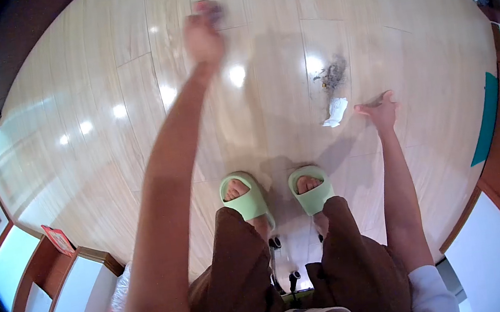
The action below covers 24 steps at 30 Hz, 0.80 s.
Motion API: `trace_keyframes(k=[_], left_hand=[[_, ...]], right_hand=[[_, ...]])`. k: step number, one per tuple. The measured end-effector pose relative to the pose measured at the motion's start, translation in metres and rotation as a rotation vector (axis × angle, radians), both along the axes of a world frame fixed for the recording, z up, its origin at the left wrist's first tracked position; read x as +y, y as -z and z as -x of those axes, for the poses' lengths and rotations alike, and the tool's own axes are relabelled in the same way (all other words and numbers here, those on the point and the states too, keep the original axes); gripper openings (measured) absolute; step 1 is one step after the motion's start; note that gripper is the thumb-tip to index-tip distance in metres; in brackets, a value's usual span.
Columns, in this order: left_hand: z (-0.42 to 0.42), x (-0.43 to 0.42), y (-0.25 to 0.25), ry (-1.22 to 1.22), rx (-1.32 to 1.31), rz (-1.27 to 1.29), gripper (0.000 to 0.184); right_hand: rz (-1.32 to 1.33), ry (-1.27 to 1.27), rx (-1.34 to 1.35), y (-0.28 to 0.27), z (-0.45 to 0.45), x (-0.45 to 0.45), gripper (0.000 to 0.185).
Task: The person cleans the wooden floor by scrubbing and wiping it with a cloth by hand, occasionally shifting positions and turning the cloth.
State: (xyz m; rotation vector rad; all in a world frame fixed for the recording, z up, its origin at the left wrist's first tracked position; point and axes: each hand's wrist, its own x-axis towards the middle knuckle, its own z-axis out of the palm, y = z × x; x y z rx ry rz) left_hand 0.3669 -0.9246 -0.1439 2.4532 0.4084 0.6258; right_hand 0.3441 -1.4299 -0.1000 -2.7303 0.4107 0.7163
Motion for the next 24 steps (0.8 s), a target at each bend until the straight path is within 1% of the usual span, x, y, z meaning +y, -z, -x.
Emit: trace_keyframes(k=[2, 3, 4, 6, 7, 8, 9, 10, 11, 12, 14, 17, 18, 19, 20, 21, 22, 23, 24], left_hand=[[-0.019, -0.077, -0.019, 0.188, 0.029, 0.052, 0.031], [-0.025, -0.118, -0.019, 0.341, 0.017, 0.264, 0.033], [-0.025, -0.142, -0.02, 0.483, 0.003, 0.469, 0.036], [-0.007, -0.143, -0.045, 0.299, 0.001, 0.622, 0.038], [0.0, -0.136, -0.052, 0.209, 0.008, 0.699, 0.04], [0.007, -0.109, -0.05, 0.162, -0.209, 0.311, 0.037], [0.018, -0.076, -0.048, 0.109, -0.196, 0.361, 0.029], [0.029, -0.035, -0.025, -0.108, -0.216, 0.571, 0.023], [0.05, 0.02, -0.022, -0.135, -0.015, 0.316, 0.021], [0.06, 0.059, -0.031, -0.147, -0.024, -0.229, 0.029], [0.08, 0.104, -0.041, -0.341, 0.247, -0.175, 0.036], [0.081, 0.123, -0.006, -0.324, 0.268, -0.234, 0.04], [0.068, 0.103, -0.01, -0.165, 0.104, -0.146, 0.037], [0.051, 0.081, -0.009, -0.138, 0.135, -0.196, 0.037], [0.03, 0.064, 0.0, 0.025, 0.091, -0.134, 0.039], [0.01, 0.024, -0.005, 0.066, 0.035, -0.239, 0.041], [-0.012, -0.021, -0.024, 0.163, 0.044, -0.055, 0.042], [-0.032, -0.051, -0.015, 0.279, -0.013, -0.133, 0.042], [-0.044, -0.089, -0.018, 0.339, 0.008, 0.062, 0.041]], right_hand=[[0.107, 0.026, 0.072, -0.016, -0.001, 0.021, 0.147], [0.163, 0.041, 0.105, -0.026, -0.005, 0.025, 0.147], [0.155, 0.014, 0.084, -0.024, -0.007, 0.022, 0.147], [0.142, -0.036, 0.049, -0.014, -0.001, 0.012, 0.147], [0.146, -0.022, 0.07, -0.019, -0.003, 0.015, 0.148], [0.15, -0.004, 0.09, -0.028, -0.004, 0.024, 0.148], [0.155, 0.016, 0.112, -0.034, -0.005, 0.03, 0.148], [0.156, 0.016, 0.098, -0.035, -0.003, 0.03, 0.148], [0.158, 0.017, 0.084, -0.034, -0.002, 0.03, 0.147], [0.158, 0.017, 0.07, -0.031, -0.002, 0.029, 0.147], [0.172, 0.018, 0.047, -0.026, -0.001, 0.026, 0.146], [0.177, 0.067, 0.085, -0.03, -0.004, 0.034, 0.144], [0.174, 0.093, 0.113, -0.032, -0.004, 0.037, 0.143], [0.2, 0.085, 0.126, -0.03, -0.003, 0.035, 0.143], [0.224, 0.077, 0.131, -0.026, -0.004, 0.034, 0.143], [0.248, 0.072, 0.13, -0.024, -0.006, 0.034, 0.143], [0.229, 0.078, 0.134, -0.026, -0.006, 0.035, 0.143], [0.213, 0.084, 0.136, -0.031, -0.006, 0.037, 0.143], [0.197, 0.092, 0.133, -0.036, -0.007, 0.038, 0.143]])
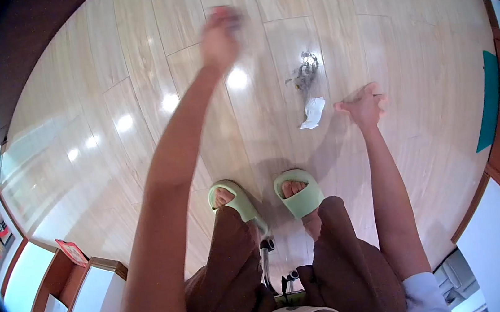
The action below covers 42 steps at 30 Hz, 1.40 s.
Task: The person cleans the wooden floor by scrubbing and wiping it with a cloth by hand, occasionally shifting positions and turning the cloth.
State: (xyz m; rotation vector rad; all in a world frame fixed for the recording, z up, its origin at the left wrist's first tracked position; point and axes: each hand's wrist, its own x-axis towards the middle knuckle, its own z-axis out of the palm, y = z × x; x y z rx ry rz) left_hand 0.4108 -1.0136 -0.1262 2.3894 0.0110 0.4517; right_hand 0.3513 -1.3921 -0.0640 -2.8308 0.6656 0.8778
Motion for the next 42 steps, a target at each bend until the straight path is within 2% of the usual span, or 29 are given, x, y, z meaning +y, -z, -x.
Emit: trace_keyframes(k=[2, 5, 8, 9, 10, 13, 14, 16, 18, 20, 21, 22, 24, 25, 26, 28, 31, 33, 35, 36, 37, 38, 39, 41, 42], left_hand=[[-0.008, -0.059, -0.025, 0.184, 0.099, 0.26, 0.041], [0.007, -0.077, -0.038, 0.046, 0.055, 0.365, 0.039], [0.055, -0.007, -0.033, -0.168, -0.109, 0.321, 0.039], [0.08, 0.043, -0.012, -0.257, -0.03, 0.338, 0.04], [0.098, 0.086, -0.001, -0.34, -0.179, 0.324, 0.038], [0.161, 0.218, 0.016, -0.857, 0.082, -0.271, 0.034], [0.172, 0.235, 0.007, -0.919, 0.179, -0.385, 0.03], [0.168, 0.244, 0.005, -1.067, 0.327, -0.304, 0.025], [0.14, 0.212, 0.011, -1.117, 0.308, -0.294, 0.029], [0.099, 0.167, 0.008, -0.945, 0.138, -0.217, 0.033], [0.077, 0.146, 0.017, -0.844, 0.09, -0.291, 0.036], [0.056, 0.136, 0.041, -0.633, 0.003, -0.275, 0.037], [0.011, 0.037, -0.001, -0.375, -0.013, -0.25, 0.038], [-0.003, -0.006, -0.003, -0.279, -0.016, -0.083, 0.035], [-0.015, -0.043, 0.002, -0.149, -0.105, -0.141, 0.034], [-0.02, -0.106, -0.008, 0.082, -0.062, 0.09, 0.048], [-0.01, -0.151, -0.044, 0.256, 0.094, 0.354, 0.044], [0.009, -0.138, -0.056, 0.163, 0.055, 0.287, 0.04], [0.029, -0.095, -0.056, 0.076, -0.169, 0.145, 0.037], [0.041, -0.065, -0.048, 0.037, -0.171, 0.047, 0.035], [0.06, -0.043, -0.047, -0.135, 0.078, 0.261, 0.035], [0.071, -0.014, -0.042, -0.15, 0.025, -0.14, 0.036], [0.085, -0.001, -0.04, -0.206, -0.012, -0.124, 0.036], [0.107, 0.019, -0.015, -0.294, 0.123, -0.2, 0.039], [0.113, 0.014, -0.018, -0.323, 0.16, -0.206, 0.04]], right_hand=[[-0.036, -0.023, -0.014, -0.002, 0.004, -0.002, 0.145], [-0.061, 0.001, -0.001, -0.009, -0.001, 0.002, 0.147], [-0.017, 0.001, 0.019, -0.008, 0.0, 0.003, 0.147], [0.005, -0.014, 0.023, -0.006, -0.001, 0.003, 0.147], [0.005, 0.0, 0.033, -0.008, -0.002, 0.004, 0.147], [0.014, 0.03, 0.05, -0.015, -0.004, 0.009, 0.147], [0.018, 0.026, 0.051, -0.013, -0.005, 0.009, 0.147], [0.035, 0.025, 0.049, -0.014, -0.004, 0.009, 0.146], [0.047, 0.031, 0.037, -0.014, -0.005, 0.011, 0.145], [0.039, 0.048, 0.046, -0.013, -0.005, 0.011, 0.144], [0.033, 0.054, 0.048, -0.013, -0.005, 0.011, 0.143], [0.018, 0.082, 0.062, -0.015, -0.007, 0.013, 0.143], [-0.009, 0.137, 0.091, -0.019, -0.01, 0.015, 0.143], [0.0, 0.107, 0.073, -0.016, -0.01, 0.013, 0.143], [0.009, 0.079, 0.056, -0.013, -0.008, 0.01, 0.143], [0.015, 0.058, 0.052, -0.013, -0.003, 0.007, 0.143], [0.013, 0.063, 0.073, -0.017, -0.009, 0.009, 0.143], [0.026, 0.09, 0.097, -0.018, -0.01, 0.01, 0.144], [0.018, 0.103, 0.097, -0.022, -0.01, 0.012, 0.144], [0.014, 0.11, 0.099, -0.023, -0.011, 0.013, 0.144], [0.002, 0.116, 0.097, -0.022, -0.009, 0.013, 0.143], [-0.008, 0.123, 0.091, -0.021, -0.009, 0.012, 0.143], [-0.018, 0.128, 0.083, -0.02, -0.01, 0.011, 0.142], [-0.056, 0.171, 0.078, -0.027, -0.013, 0.013, 0.144], [-0.077, 0.189, 0.073, -0.028, -0.013, 0.013, 0.144]])
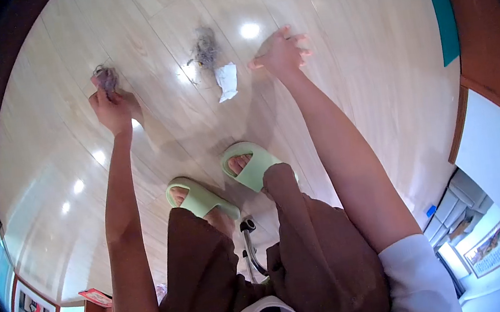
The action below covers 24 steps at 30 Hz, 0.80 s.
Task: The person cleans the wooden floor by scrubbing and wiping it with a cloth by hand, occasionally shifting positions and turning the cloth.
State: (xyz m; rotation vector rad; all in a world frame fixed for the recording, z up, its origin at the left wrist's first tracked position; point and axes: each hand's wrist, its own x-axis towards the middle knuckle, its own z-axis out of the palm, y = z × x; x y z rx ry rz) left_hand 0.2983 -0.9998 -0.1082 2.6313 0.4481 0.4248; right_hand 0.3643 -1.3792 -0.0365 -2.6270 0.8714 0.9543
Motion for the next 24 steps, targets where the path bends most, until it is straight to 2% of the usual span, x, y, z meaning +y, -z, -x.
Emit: trace_keyframes(k=[3, 4, 6, 9, 12, 15, 18, 21, 23, 24], left_hand=[[-0.003, -0.035, 0.003, 0.232, -0.086, 0.113, 0.043], [-0.007, -0.049, 0.001, 0.276, -0.004, 0.337, 0.038], [-0.011, -0.077, -0.024, 0.109, 0.348, 1.177, 0.029], [-0.009, -0.099, -0.051, -0.006, 0.27, 1.779, 0.024], [0.009, -0.112, -0.093, -0.177, 0.27, 2.02, 0.024], [0.034, -0.107, -0.104, -0.23, 0.251, 2.165, 0.024], [0.048, -0.11, -0.126, -0.262, 0.261, 2.093, 0.024], [0.061, -0.102, -0.112, -0.172, 0.288, 2.12, 0.024], [0.073, -0.094, -0.1, -0.008, 0.289, 2.099, 0.027], [0.076, -0.099, -0.099, 0.082, 0.301, 2.095, 0.028]], right_hand=[[0.001, 0.012, 0.005, 0.001, 0.0, 0.0, 0.146], [0.004, 0.012, 0.017, 0.0, 0.003, 0.0, 0.146], [0.004, -0.004, 0.023, -0.004, 0.001, 0.001, 0.146], [0.011, -0.037, 0.026, -0.007, 0.004, 0.002, 0.144], [0.027, -0.068, 0.047, -0.008, 0.006, 0.0, 0.143], [0.053, -0.04, 0.04, -0.001, 0.007, 0.001, 0.139], [-0.043, -0.137, -0.141, 0.004, 0.023, -0.015, 0.11], [-0.233, -0.26, -0.914, 0.023, 0.059, -0.013, 0.059], [-0.706, -0.039, -0.836, -0.031, 0.075, 0.033, 0.037], [-0.903, -0.009, -0.796, -0.04, 0.083, 0.052, 0.039]])
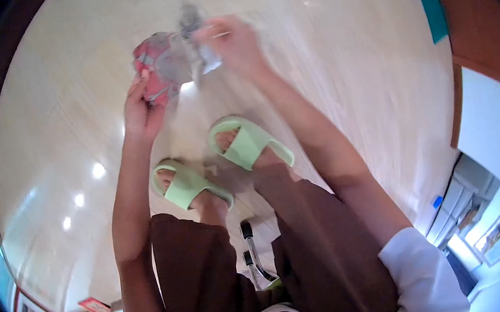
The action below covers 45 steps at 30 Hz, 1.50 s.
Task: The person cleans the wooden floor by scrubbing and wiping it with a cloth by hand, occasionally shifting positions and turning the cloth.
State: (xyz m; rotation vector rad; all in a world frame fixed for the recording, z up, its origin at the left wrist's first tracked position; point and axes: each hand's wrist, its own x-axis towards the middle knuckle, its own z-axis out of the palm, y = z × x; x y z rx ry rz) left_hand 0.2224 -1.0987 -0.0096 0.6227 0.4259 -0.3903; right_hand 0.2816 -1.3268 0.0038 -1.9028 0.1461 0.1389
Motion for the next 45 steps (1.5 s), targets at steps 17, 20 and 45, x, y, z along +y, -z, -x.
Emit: trace_keyframes(k=[17, 20, 45], left_hand=[[0.035, -0.063, -0.052, 0.259, -0.605, -1.268, 0.047], [0.03, -0.062, -0.056, 0.428, -0.656, -1.215, 0.038], [-0.005, 0.103, 0.09, 0.842, -0.473, -1.941, 0.094]], right_hand=[[0.338, -0.083, -0.143, -0.067, 0.083, -0.014, 0.095], [0.671, -0.268, -0.493, -0.061, 0.095, -0.029, 0.092], [0.948, 1.096, 0.3, 0.066, 0.198, -0.28, 0.027]])
